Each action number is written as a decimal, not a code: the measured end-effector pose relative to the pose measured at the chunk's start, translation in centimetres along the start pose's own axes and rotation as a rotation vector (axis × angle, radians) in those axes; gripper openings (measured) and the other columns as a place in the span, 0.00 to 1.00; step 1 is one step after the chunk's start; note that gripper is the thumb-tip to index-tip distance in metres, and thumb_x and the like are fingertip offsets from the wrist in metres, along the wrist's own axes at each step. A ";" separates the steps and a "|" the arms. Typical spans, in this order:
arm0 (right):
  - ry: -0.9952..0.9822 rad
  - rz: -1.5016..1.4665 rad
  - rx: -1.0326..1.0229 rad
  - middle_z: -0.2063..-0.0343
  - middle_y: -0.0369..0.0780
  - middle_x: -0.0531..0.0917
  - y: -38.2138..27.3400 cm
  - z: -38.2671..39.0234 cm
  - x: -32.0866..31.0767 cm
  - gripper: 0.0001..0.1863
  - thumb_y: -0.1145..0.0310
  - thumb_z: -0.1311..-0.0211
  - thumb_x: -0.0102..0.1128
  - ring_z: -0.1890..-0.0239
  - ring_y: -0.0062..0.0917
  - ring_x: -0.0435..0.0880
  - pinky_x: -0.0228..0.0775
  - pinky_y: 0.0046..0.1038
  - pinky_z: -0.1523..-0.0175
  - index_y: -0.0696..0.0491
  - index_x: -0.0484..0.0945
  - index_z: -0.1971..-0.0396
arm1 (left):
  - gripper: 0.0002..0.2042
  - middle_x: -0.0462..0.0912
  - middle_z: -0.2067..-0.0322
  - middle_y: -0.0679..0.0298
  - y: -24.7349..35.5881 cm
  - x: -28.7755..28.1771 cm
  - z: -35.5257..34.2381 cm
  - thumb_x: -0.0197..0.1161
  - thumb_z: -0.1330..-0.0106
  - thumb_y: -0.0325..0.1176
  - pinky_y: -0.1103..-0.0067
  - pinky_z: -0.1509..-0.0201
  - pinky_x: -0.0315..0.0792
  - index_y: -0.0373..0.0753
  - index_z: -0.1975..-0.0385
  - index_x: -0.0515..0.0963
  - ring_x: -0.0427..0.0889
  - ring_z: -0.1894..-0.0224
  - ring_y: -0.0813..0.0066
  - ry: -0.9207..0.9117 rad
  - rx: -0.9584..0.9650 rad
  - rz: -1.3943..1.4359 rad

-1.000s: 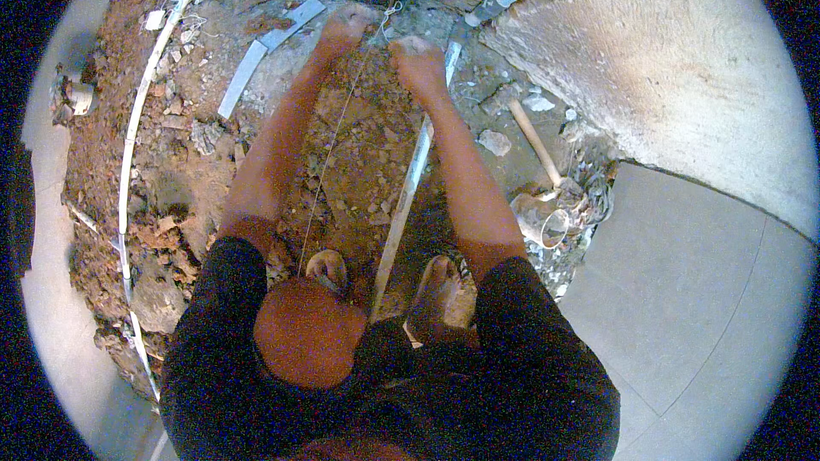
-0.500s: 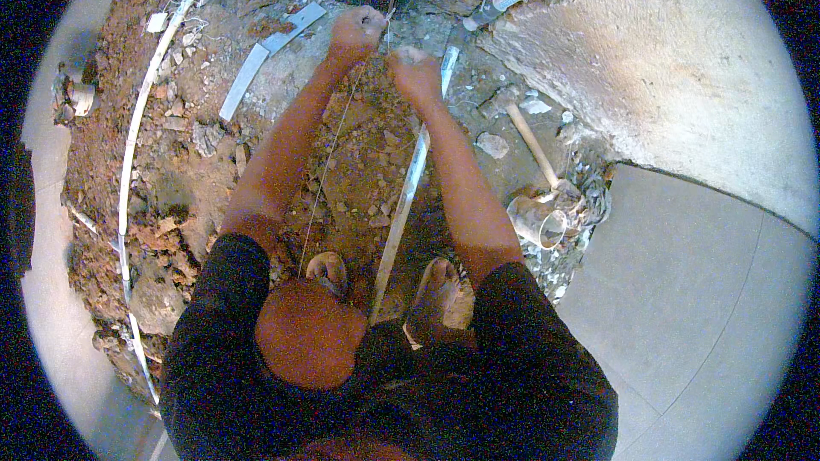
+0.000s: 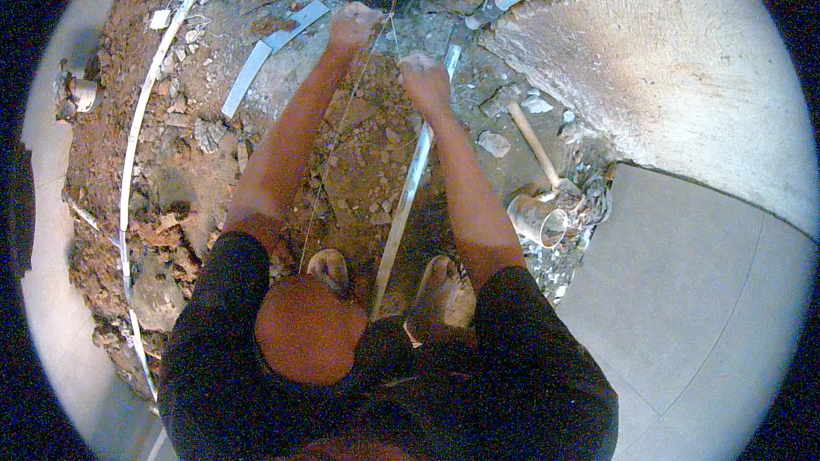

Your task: The person installs plumbing pipes in a floor trench by positioning white PVC pipes and using a trowel to apply mortar around them.

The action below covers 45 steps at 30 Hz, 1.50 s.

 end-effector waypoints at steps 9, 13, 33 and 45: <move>0.009 0.038 -0.063 0.66 0.50 0.84 -0.1 0.1 -0.3 0.16 0.55 0.45 0.60 0.61 0.42 0.82 0.72 0.38 0.52 0.52 0.84 0.67 | 0.05 0.81 0.69 0.60 -2.2 0.5 0.6 0.63 0.44 0.31 0.73 0.59 0.74 0.38 0.71 0.78 0.81 0.66 0.67 -0.095 0.151 -0.069; -0.059 0.104 -0.079 0.81 0.36 0.81 0.9 1.0 0.5 0.13 0.59 0.40 0.56 0.77 0.20 0.78 0.69 0.26 0.69 0.53 0.83 0.72 | 0.06 0.83 0.68 0.58 -2.6 0.8 1.8 0.61 0.40 0.32 0.71 0.60 0.75 0.37 0.69 0.78 0.82 0.66 0.64 -0.073 0.032 -0.119; -0.494 0.119 -0.259 0.80 0.41 0.81 1.4 13.9 2.3 0.11 0.64 0.40 0.53 0.76 0.26 0.81 0.73 0.30 0.65 0.56 0.79 0.73 | 0.13 0.82 0.68 0.50 -0.1 1.9 7.8 0.61 0.42 0.41 0.61 0.56 0.73 0.37 0.67 0.81 0.80 0.62 0.51 -0.064 0.115 -0.582; -0.118 -0.056 -0.089 0.67 0.37 0.83 0.0 1.0 -2.1 0.14 0.61 0.37 0.54 0.67 0.26 0.81 0.72 0.29 0.60 0.55 0.81 0.61 | 0.12 0.81 0.70 0.48 0.3 2.2 7.2 0.56 0.43 0.40 0.60 0.60 0.74 0.37 0.70 0.79 0.80 0.66 0.49 -0.071 0.143 -0.769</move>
Point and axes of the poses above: each hand's wrist, its own z-axis away from the middle knuckle, its own x-axis out of the palm, y = z × x, the point moved 3 cm from there along -z, towards the middle knuckle
